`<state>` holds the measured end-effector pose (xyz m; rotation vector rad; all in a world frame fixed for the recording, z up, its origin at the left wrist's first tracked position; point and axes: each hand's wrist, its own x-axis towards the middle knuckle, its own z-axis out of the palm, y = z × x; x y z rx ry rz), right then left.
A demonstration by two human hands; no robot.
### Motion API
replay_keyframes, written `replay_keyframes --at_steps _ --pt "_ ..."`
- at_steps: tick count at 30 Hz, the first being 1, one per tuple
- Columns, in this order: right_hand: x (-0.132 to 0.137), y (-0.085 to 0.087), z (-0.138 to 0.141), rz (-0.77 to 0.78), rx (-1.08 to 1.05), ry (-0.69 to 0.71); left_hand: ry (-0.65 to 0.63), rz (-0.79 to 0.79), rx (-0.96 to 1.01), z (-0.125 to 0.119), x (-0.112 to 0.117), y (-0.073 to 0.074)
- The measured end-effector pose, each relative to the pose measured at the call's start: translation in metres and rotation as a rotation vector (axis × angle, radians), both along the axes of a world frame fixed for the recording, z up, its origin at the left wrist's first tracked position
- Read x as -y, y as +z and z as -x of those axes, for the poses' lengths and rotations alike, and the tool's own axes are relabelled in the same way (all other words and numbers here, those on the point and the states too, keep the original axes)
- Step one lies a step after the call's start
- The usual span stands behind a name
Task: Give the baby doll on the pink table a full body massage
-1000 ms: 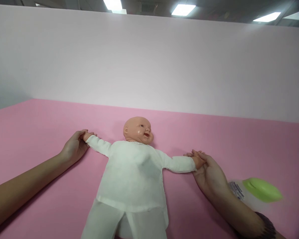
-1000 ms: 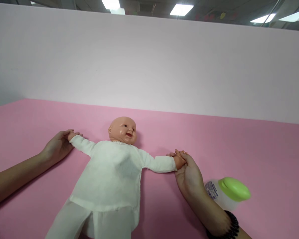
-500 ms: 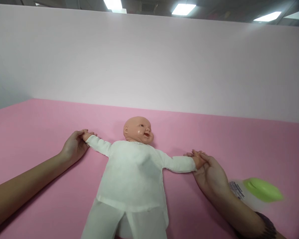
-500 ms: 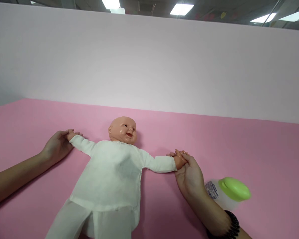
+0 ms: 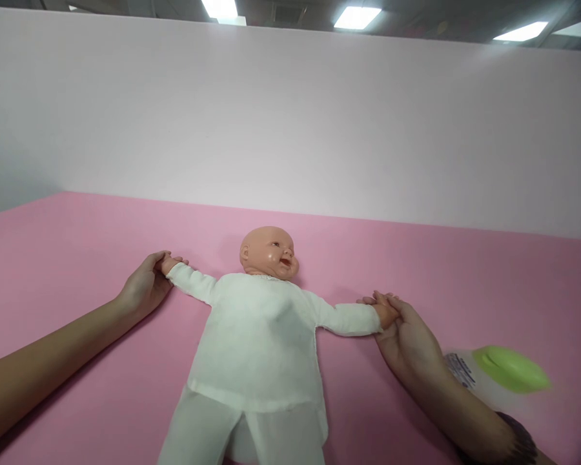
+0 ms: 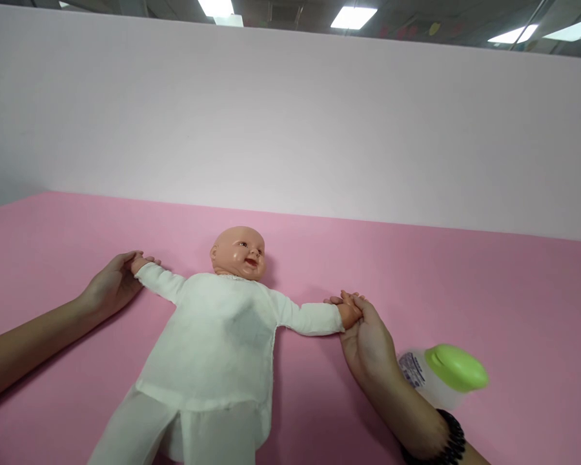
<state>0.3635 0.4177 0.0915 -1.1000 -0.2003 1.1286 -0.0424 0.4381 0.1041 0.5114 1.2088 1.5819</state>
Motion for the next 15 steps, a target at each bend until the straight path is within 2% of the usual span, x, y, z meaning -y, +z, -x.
replay_keyframes --at_steps 6,15 --pt "0.0012 -0.0017 -0.0024 -0.026 0.022 -0.01 0.035 -0.055 0.048 0.0028 -0.0017 -0.0036" --pt "0.0013 -0.0017 -0.003 -0.023 0.029 0.003 0.028 -0.041 0.021 0.0006 -0.0006 -0.003"
